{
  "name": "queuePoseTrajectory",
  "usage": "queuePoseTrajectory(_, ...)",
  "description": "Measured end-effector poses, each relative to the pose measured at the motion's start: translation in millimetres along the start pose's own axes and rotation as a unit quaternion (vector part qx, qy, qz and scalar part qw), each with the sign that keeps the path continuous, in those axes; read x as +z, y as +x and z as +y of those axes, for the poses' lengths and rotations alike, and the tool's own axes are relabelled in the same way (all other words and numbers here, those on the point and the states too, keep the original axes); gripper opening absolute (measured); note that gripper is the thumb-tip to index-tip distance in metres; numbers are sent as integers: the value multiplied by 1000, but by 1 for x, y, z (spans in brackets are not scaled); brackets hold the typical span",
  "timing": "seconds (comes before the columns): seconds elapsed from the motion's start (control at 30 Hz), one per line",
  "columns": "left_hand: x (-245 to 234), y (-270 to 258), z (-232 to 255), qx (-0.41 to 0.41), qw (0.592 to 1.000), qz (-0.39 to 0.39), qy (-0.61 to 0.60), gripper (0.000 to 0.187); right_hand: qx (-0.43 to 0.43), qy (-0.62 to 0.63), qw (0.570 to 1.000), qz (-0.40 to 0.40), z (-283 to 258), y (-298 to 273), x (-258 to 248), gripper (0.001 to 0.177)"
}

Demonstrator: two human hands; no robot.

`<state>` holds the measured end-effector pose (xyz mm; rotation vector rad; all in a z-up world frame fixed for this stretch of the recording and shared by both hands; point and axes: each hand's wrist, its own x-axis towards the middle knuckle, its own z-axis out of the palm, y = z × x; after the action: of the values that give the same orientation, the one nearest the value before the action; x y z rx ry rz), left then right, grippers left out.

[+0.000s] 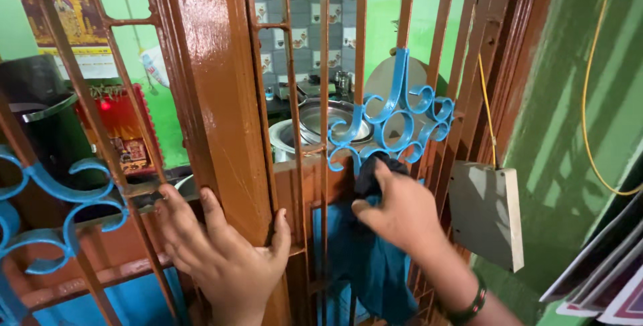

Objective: The person wipes a brown metal gate with blue decorative elements using a blue cloth. They systematically clean vertical bars and curved sections, moving from lower to upper areas and across different parts of the gate.

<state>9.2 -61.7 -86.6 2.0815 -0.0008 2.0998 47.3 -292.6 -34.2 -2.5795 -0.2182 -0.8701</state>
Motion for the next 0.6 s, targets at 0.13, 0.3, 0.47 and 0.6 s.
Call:
queuePoseTrajectory(0.13, -3, 1, -1, -1, 1000, 11, -10, 92, 15, -11, 998, 62, 3, -33, 27, 100)
queuePoseTrajectory(0.3, -1, 2, 0, -2, 1000, 23, -15, 90, -36, 51, 998, 31, 13, -60, 31, 97)
queuePoseTrajectory(0.47, 0, 1, 3, -9, 999, 30, -18, 89, -61, 120, 990, 39, -19, -51, 11, 94)
queuePoseTrajectory(0.6, 0, 2, 6, -16, 999, 34, -6, 88, -43, 100, 994, -26, -53, -12, -13, 81)
